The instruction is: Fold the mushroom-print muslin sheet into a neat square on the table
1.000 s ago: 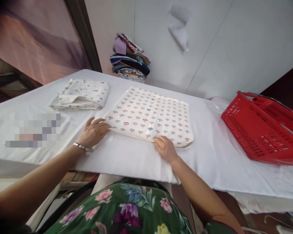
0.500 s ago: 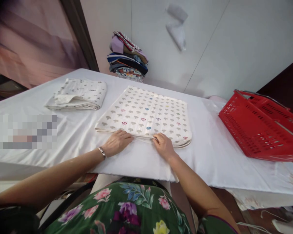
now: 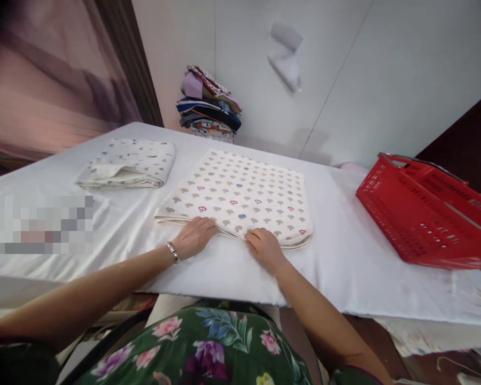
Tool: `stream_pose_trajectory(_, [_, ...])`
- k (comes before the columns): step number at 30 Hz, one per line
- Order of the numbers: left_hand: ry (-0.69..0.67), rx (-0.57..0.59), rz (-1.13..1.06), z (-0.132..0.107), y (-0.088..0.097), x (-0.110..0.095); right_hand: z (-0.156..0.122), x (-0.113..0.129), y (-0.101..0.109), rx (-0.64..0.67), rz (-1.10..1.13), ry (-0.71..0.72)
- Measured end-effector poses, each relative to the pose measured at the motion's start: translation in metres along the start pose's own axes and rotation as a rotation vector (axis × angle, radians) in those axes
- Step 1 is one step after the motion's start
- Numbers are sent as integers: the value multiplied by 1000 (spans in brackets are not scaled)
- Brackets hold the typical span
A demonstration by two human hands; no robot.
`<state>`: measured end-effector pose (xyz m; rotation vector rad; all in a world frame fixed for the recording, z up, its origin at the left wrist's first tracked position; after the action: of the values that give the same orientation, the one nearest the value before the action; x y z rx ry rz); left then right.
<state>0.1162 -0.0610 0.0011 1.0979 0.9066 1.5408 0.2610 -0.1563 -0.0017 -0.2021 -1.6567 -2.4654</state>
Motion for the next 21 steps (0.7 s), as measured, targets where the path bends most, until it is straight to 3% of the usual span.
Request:
stream_pose_trajectory(6, [40, 7, -64, -6, -1, 2, -1, 3, -3, 23, -36, 24])
stream_pose_trajectory(16, [145, -86, -278, -2, 20, 11, -1, 3, -1, -3, -15, -40])
stream_pose_trajectory(18, [192, -190, -409, 0, 34, 15, -1, 3, -2, 8, -5, -47])
stream_pose_trajectory(21, [275, -436, -697, 4, 81, 19, -2, 3, -2, 4, 8, -48])
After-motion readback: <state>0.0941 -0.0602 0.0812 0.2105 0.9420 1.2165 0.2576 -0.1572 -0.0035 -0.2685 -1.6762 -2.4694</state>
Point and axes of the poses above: each hand's wrist, its own z-axis towards the middle knuckle, its own y-axis out of the back of the hand, x = y × z, the point moved 7 cm from there along z, towards the middle knuckle, and after that the axes turned 11 degrees about -y, right-handed, at the moved point
